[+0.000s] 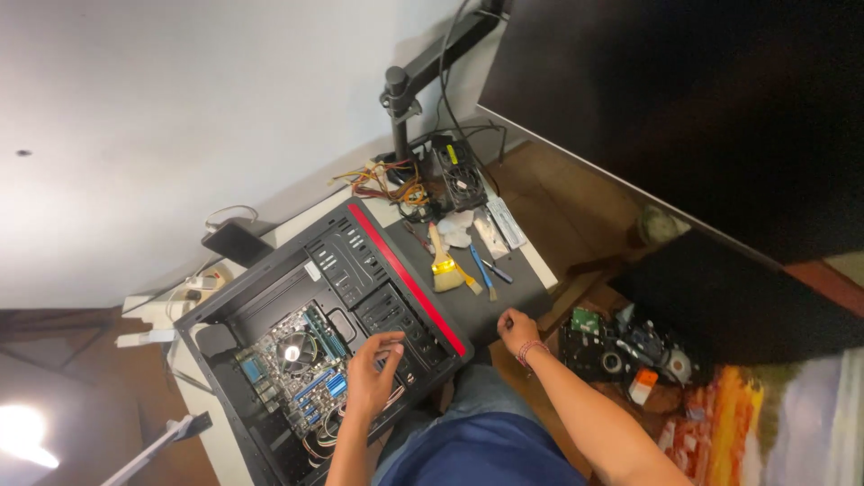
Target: The person works on an open desktop computer case on a workbench, using a screwdriver to fasten components inside the case. They then handle a hard drive, position it in the case, and connect cables to the internal parts.
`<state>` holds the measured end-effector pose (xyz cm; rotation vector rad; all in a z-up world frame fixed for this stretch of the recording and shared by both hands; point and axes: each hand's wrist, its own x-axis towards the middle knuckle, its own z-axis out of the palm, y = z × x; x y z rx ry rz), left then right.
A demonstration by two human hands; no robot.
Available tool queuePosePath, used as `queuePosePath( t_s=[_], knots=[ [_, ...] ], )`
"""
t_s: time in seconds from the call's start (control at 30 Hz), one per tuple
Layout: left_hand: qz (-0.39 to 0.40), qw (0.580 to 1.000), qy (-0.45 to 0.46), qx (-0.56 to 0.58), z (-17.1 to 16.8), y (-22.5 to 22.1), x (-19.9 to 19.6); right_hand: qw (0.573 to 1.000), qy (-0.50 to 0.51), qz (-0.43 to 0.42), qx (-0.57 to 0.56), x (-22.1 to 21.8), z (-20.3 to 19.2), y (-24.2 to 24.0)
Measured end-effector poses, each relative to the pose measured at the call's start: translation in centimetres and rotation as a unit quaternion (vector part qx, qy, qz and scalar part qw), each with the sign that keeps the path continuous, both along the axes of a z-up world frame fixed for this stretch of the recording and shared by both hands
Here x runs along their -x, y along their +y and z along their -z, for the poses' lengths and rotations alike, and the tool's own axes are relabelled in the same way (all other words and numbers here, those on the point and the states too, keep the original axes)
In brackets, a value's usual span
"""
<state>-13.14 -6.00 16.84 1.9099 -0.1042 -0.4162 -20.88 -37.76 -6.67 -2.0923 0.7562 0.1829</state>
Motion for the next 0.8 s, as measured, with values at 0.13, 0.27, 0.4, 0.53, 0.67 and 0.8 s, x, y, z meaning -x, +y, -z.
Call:
queuePosePath(
  t_s=[0.13,0.27,0.4,0.53,0.67,0.8],
  knots=[
    [0.037,0.999,0.025,-0.008,-1.7,1.8,0.2,0.999,0.044,0.028,0.006,8.3,0.3,2.2],
    [0.050,0.998,0.024,-0.012,-2.3,3.9,0.6,0.975,0.183,0.099,-0.075,16.3,-0.2,3.7],
    [0.059,0.998,0.017,-0.031,-1.9,5.7,0.5,0.960,0.259,0.093,-0.053,22.0,-0.5,2.7],
    [0.041,0.998,-0.030,-0.030,-1.2,8.2,0.3,0.968,0.226,0.098,-0.056,25.1,0.8,-1.0],
    [-0.025,0.997,-0.058,-0.043,-2.1,9.1,0.5,0.970,0.192,0.119,-0.094,24.9,3.5,-5.8],
    [-0.092,0.991,-0.062,-0.069,-2.6,9.1,2.0,0.965,0.254,0.053,-0.048,19.5,0.0,-8.4]
  ],
)
